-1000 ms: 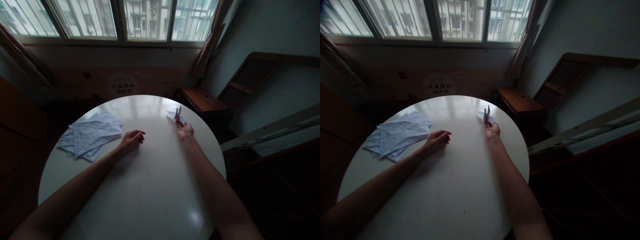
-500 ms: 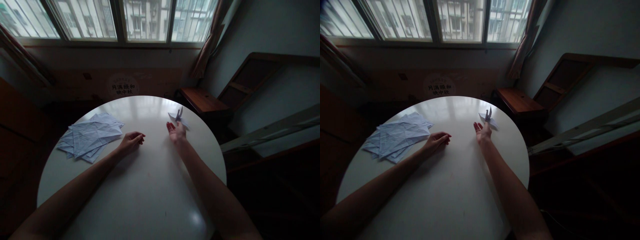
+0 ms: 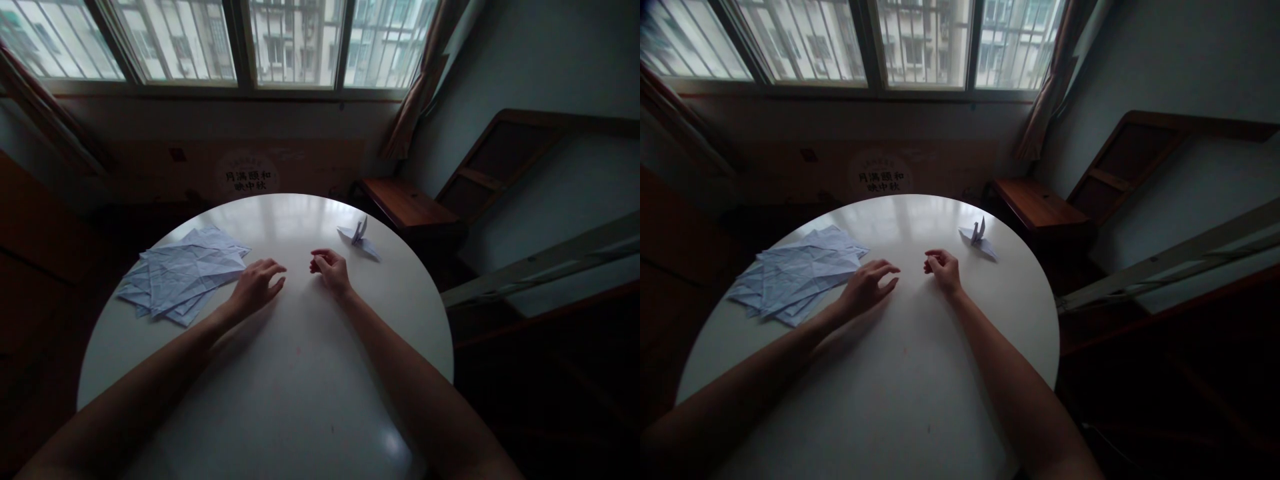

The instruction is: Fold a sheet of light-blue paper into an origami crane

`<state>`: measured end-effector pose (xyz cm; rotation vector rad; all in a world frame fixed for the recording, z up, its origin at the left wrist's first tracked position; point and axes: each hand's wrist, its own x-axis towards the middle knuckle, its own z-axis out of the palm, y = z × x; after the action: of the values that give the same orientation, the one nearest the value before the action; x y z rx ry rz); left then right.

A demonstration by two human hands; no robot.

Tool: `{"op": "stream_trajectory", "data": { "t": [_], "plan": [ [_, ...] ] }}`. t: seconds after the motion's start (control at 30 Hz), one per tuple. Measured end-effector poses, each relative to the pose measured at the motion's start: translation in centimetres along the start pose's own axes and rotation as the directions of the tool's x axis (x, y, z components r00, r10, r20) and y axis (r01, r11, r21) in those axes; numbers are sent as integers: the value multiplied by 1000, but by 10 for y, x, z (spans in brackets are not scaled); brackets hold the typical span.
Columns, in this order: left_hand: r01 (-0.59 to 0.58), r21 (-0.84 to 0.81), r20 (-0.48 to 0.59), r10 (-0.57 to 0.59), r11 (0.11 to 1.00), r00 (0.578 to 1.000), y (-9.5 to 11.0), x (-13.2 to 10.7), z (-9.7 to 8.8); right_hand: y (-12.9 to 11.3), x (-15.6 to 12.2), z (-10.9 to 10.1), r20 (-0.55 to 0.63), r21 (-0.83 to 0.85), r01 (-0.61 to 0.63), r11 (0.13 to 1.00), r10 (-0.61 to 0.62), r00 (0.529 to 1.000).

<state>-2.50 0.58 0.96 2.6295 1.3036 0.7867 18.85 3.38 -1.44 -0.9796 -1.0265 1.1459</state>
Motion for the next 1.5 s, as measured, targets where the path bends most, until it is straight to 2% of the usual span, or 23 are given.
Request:
{"op": "stream_trajectory", "data": {
  "t": [0.07,0.17,0.3,0.4,0.5,0.57,0.63,0.7,0.8,0.87,0.93,0.97,1.03,1.07,1.13,1.2,1.27,1.37,1.43,1.5],
  "plan": [
    [12,233,102,-37,972,994,-3,0,-15,2,2,-1,3,-15,10,1000,-10,1000],
    [78,489,187,-192,869,963,-9,-1,-34,4,3,-1,11,-36,8,999,-8,1000],
    [186,620,179,-369,763,912,-16,0,-45,5,4,-1,30,-60,8,998,-7,1000],
    [208,633,178,-402,745,898,-21,2,-45,6,4,-2,33,-72,13,997,-10,999],
    [192,640,167,-378,744,911,-23,4,-44,6,3,-3,40,-91,20,996,-16,999],
    [157,632,144,-314,759,938,-21,6,-43,6,3,-2,28,-110,39,993,-37,999],
    [87,594,123,-197,800,973,-14,7,-40,4,1,-1,-4,-156,88,984,-90,996],
    [-45,474,160,-36,879,986,-1,6,-34,1,-2,0,-24,-249,173,953,-184,983],
    [-229,162,170,201,960,965,25,2,-20,-7,-9,1,58,-426,337,840,-346,937],
    [-316,-88,166,326,945,931,39,-1,-9,-11,-12,1,181,-503,433,748,-398,899],
    [-365,-276,181,421,889,889,44,-2,-1,-13,-14,0,297,-594,482,645,-381,876],
    [-344,-288,156,398,894,904,43,-2,1,-13,-15,-1,348,-637,492,594,-348,871],
    [-238,-179,22,246,955,969,33,1,5,-13,-15,-4,424,-714,489,502,-246,872],
    [-173,-112,-37,170,979,985,26,2,6,-13,-15,-5,448,-746,481,461,-187,874],
    [-62,24,-77,64,998,995,12,3,9,-14,-14,-7,454,-807,453,377,-92,886],
    [-27,115,-32,31,993,999,3,1,11,-16,-14,-9,409,-868,408,282,-59,911],
    [-21,159,11,20,987,1000,0,-2,15,-19,-16,-8,367,-904,376,201,-83,927],
    [-25,179,105,6,984,994,1,-6,22,-21,-22,-1,421,-890,432,148,-103,901],
    [-22,186,167,-9,982,986,2,-6,26,-19,-27,5,467,-875,469,120,-43,883],
    [-18,189,205,-21,982,979,1,-6,28,-15,-31,10,442,-896,436,82,67,895]
  ]
}}
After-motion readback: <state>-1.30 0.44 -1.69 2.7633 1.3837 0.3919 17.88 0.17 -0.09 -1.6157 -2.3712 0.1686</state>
